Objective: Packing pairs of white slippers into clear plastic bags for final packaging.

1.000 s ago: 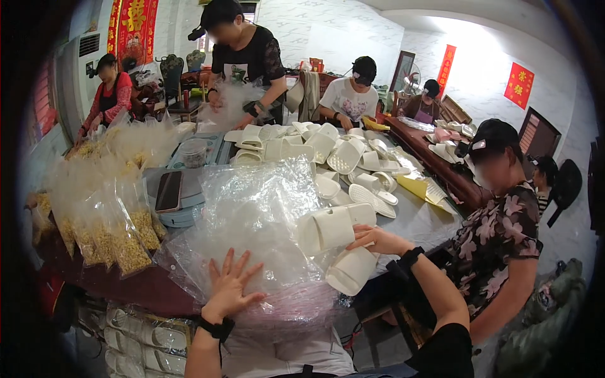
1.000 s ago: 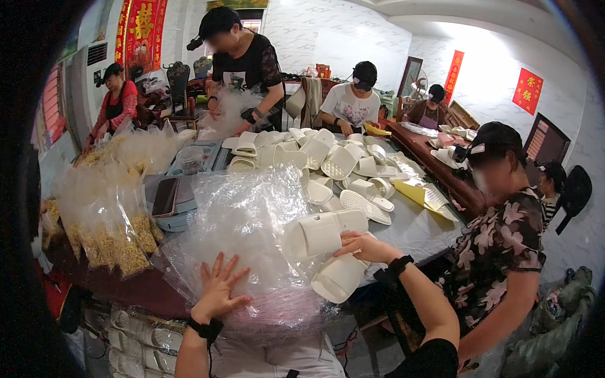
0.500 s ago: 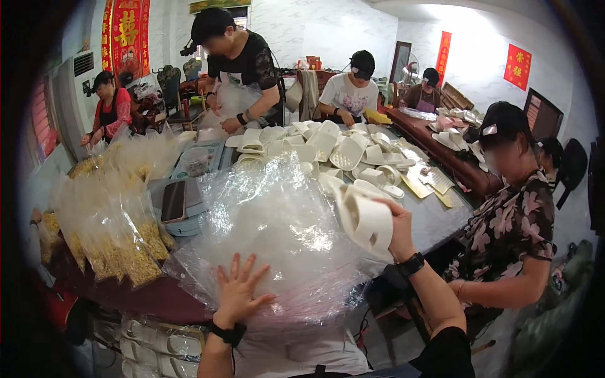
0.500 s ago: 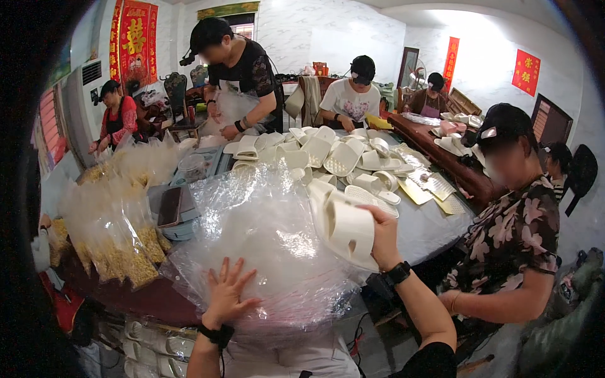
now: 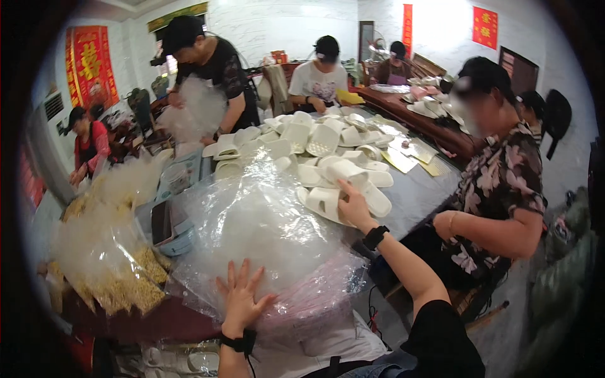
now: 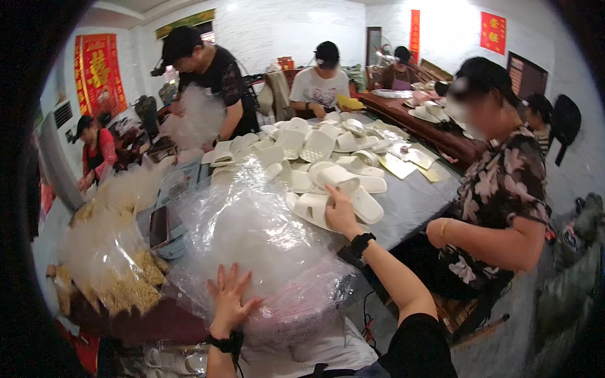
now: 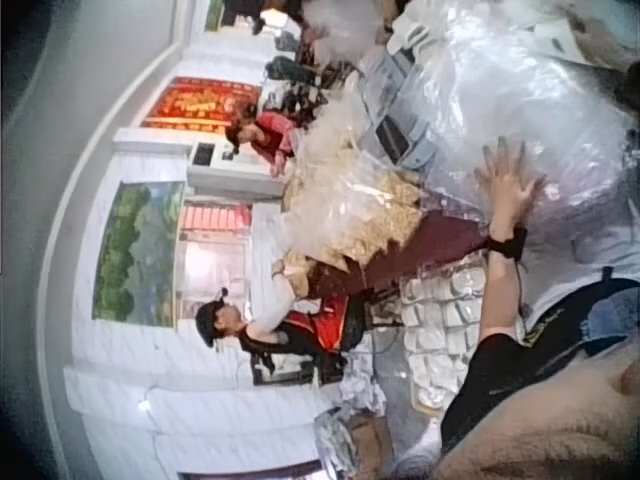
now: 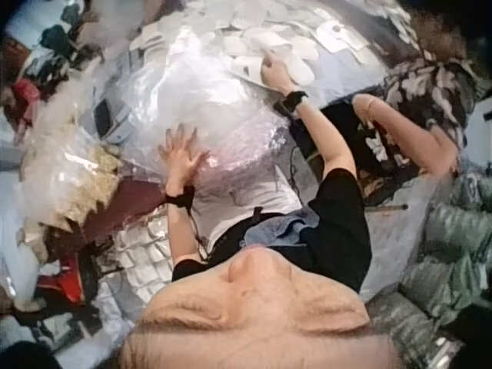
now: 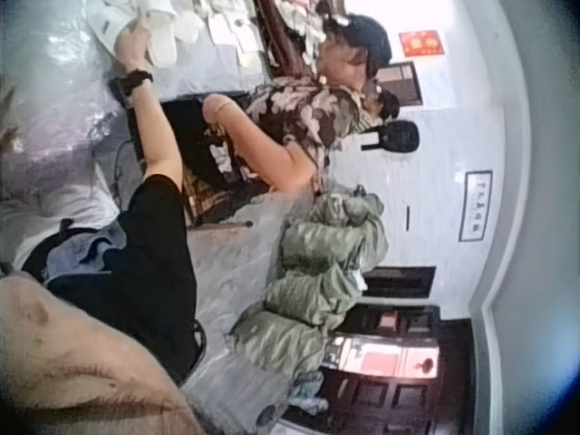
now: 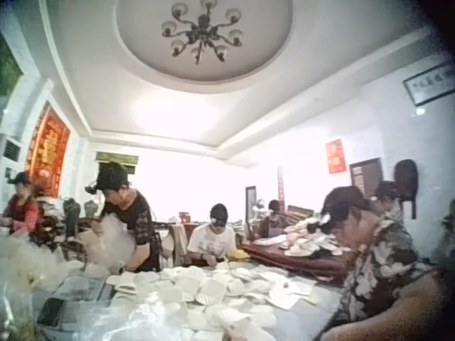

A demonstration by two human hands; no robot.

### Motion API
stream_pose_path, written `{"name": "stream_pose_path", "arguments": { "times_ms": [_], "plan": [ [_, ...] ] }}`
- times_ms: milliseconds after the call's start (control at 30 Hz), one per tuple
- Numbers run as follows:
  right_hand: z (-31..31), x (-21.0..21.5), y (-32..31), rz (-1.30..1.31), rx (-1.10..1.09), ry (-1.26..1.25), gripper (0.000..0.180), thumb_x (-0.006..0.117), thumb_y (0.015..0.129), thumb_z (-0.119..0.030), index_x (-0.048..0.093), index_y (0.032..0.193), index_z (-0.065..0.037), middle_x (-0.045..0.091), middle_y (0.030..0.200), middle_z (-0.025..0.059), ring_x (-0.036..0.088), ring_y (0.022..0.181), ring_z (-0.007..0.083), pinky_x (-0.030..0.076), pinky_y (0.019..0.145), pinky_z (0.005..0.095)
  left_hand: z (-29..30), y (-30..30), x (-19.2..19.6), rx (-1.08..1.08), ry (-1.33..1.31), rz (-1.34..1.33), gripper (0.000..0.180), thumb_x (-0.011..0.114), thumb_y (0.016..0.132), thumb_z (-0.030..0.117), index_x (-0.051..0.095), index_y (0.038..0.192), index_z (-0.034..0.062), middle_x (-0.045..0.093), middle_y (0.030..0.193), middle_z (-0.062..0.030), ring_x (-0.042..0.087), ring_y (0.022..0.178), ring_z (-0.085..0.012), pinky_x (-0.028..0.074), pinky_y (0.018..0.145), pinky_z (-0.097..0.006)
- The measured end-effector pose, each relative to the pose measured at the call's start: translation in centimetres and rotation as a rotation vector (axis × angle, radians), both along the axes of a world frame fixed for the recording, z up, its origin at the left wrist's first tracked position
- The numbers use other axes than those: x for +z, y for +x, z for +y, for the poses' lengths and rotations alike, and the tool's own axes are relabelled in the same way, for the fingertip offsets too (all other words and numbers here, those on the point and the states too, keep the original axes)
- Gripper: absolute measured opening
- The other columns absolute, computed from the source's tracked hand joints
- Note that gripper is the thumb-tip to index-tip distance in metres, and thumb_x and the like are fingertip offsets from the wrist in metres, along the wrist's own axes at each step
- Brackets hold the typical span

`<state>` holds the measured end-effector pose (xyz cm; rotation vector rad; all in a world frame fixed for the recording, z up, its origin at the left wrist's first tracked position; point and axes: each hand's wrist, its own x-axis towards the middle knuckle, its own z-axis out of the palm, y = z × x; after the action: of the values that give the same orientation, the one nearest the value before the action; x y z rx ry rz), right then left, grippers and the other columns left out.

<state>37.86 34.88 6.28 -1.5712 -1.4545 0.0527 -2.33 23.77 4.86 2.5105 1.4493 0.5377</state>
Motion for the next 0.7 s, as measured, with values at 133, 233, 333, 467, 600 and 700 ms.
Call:
{"name": "stream_pose_path", "arguments": {
  "times_ms": [133,233,333,467,600,700],
  "plan": [
    [-3.0,0.0,-0.5,0.033,0.070,0.081,0.064,0.059,0.082,-0.001,0.054,0.145,-0.010,0.055,0.144,0.0239,0.052,0.134,0.0405,0.046,0.107,0.0457,0.3,-0.2,-0.8,-0.009,0.003,-0.010,0.078,0.069,0.081,0.064,0.051,0.149,0.0302,0.026,0.168,-0.0060,0.008,0.156,-0.0383,-0.002,0.116,-0.073],
    [-5.0,0.2,-0.5,0.107,0.056,0.147,0.046,0.061,0.084,-0.005,0.065,0.129,-0.008,0.056,0.141,0.0245,0.048,0.135,0.0431,0.040,0.111,0.0490,0.3,0.2,-0.2,0.010,-0.019,0.032,0.080,0.068,0.081,0.064,0.050,0.151,0.0294,0.024,0.169,-0.0054,0.007,0.157,-0.0378,-0.002,0.116,-0.073],
    [-5.3,-1.3,1.4,-0.216,0.030,0.166,0.040,0.066,0.084,-0.006,0.071,0.122,-0.014,0.044,0.153,0.0195,0.042,0.139,0.0418,0.039,0.108,0.0529,0.0,0.7,0.6,0.045,-0.014,0.142,0.083,0.059,0.084,0.074,0.047,0.153,0.0294,0.022,0.170,-0.0030,0.004,0.158,-0.0323,-0.009,0.121,-0.063],
    [-5.4,-2.7,2.0,-0.309,0.073,0.003,0.041,0.070,0.083,-0.009,0.072,0.121,-0.023,0.024,0.165,0.0151,0.033,0.145,0.0427,0.030,0.110,0.0572,0.2,0.3,-0.4,0.046,0.046,0.132,0.086,0.050,0.085,0.080,0.047,0.153,0.0271,0.024,0.169,-0.0053,0.009,0.157,-0.0363,-0.002,0.120,-0.067],
    [-4.4,-2.7,1.5,-0.054,0.052,0.000,0.047,0.071,0.082,-0.011,0.070,0.126,-0.030,0.019,0.167,0.0114,0.030,0.146,0.0420,0.028,0.109,0.0600,-0.1,0.5,-0.3,0.066,0.031,0.089,0.088,0.049,0.084,0.081,0.050,0.151,0.0237,0.026,0.168,-0.0072,0.011,0.157,-0.0367,-0.002,0.119,-0.068],
    [-4.0,-2.5,1.6,-0.177,0.074,-0.094,0.052,0.069,0.083,-0.012,0.069,0.129,-0.036,0.027,0.164,0.0130,0.031,0.144,0.0403,0.027,0.108,0.0582,-0.1,0.4,-0.6,0.064,0.022,0.081,0.090,0.049,0.084,0.082,0.050,0.151,0.0225,0.025,0.168,-0.0068,0.010,0.157,-0.0367,-0.002,0.119,-0.068]
  ]
}}
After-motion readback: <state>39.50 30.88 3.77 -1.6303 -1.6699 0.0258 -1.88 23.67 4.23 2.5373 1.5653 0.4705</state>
